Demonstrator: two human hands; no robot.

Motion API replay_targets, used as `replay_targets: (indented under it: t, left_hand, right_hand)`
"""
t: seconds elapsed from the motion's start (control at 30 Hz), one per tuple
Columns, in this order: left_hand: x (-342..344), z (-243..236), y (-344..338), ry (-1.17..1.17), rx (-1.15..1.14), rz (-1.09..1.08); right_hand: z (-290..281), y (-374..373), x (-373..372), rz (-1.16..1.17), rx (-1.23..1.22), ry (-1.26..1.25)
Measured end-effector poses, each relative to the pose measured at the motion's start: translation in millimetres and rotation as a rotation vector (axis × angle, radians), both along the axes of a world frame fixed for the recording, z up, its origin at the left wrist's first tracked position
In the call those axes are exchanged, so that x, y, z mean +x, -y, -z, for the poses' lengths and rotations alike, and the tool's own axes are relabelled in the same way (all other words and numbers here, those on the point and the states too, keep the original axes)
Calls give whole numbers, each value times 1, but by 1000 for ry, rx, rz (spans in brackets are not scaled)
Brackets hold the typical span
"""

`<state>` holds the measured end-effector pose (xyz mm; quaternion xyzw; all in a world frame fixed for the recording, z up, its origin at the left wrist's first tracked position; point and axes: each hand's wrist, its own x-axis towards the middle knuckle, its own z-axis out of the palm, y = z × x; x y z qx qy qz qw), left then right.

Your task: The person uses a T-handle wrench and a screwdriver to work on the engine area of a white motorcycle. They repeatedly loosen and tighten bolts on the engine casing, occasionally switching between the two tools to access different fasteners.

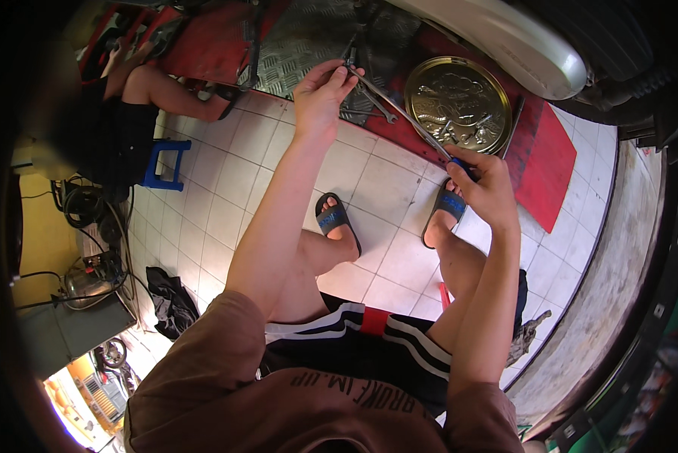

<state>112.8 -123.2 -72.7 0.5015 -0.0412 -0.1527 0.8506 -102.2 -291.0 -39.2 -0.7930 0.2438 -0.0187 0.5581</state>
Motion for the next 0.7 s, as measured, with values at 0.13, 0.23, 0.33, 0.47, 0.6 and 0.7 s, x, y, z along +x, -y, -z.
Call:
replay_targets:
  t: [0.13, 0.23, 0.33, 0.47, 0.6, 0.7]
  left_hand:
    - [2, -2, 0, 27, -13, -13]
    - [2, -3, 0, 46, -8, -17]
    - [0, -3, 0, 70, 1, -17]
    - [3, 1, -1, 103, -19, -31]
    - [4, 0, 0, 123, -34, -48]
    - [5, 0, -1, 140, -35, -90]
  right_hand:
    - [-4, -8, 3, 4, 44, 37]
    - [-1, -9, 2, -5, 22, 40]
    - [2, -11, 1, -5, 55, 59]
    - [7, -11, 3, -20, 159, 47]
    - [10, -17, 4, -13, 284, 51]
    - [6, -26, 8, -2, 385, 53]
